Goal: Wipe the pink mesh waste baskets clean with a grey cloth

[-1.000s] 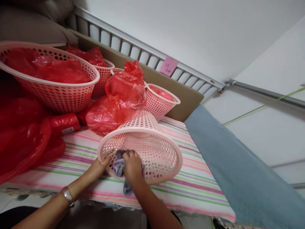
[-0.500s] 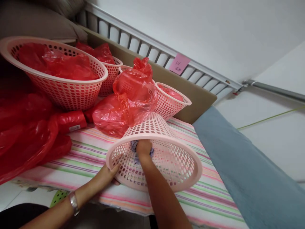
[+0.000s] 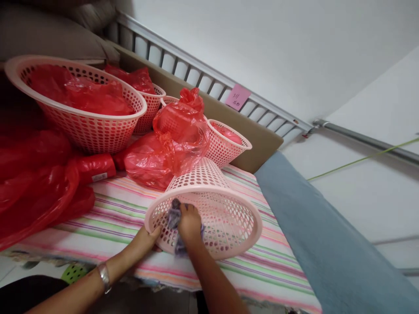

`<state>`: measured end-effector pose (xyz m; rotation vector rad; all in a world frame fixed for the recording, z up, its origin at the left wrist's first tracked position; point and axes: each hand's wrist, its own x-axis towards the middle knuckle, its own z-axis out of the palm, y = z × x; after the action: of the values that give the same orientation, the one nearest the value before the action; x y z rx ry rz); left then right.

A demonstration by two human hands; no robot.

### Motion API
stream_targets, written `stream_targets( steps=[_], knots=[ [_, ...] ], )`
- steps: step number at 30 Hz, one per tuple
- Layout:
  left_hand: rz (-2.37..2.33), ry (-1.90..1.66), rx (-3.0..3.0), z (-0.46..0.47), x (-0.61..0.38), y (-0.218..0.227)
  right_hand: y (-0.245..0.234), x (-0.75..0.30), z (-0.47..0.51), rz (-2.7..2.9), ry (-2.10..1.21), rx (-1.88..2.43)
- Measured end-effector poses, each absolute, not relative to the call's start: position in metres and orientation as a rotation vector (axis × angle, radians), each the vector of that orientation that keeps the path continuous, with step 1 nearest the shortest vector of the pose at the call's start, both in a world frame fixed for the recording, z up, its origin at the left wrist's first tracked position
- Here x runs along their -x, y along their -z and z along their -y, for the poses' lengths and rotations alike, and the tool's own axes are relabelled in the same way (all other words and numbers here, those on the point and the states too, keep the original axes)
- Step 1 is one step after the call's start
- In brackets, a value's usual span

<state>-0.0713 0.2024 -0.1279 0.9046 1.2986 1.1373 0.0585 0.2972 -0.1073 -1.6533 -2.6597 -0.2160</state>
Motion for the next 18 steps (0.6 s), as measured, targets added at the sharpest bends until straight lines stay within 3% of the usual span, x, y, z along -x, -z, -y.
stream_targets(
  steps=[10, 18],
  knots=[
    [-1.496, -1.373, -1.184, -0.196, 0.111, 0.095, 0.103, -0.087, -0.220, 2.780, 0.079, 1.534],
    [-1.453, -1.306, -1.163, -0.204, 0.101, 0.104, 0.102, -0.066, -0.299, 2.654, 0.206, 1.646]
  ],
)
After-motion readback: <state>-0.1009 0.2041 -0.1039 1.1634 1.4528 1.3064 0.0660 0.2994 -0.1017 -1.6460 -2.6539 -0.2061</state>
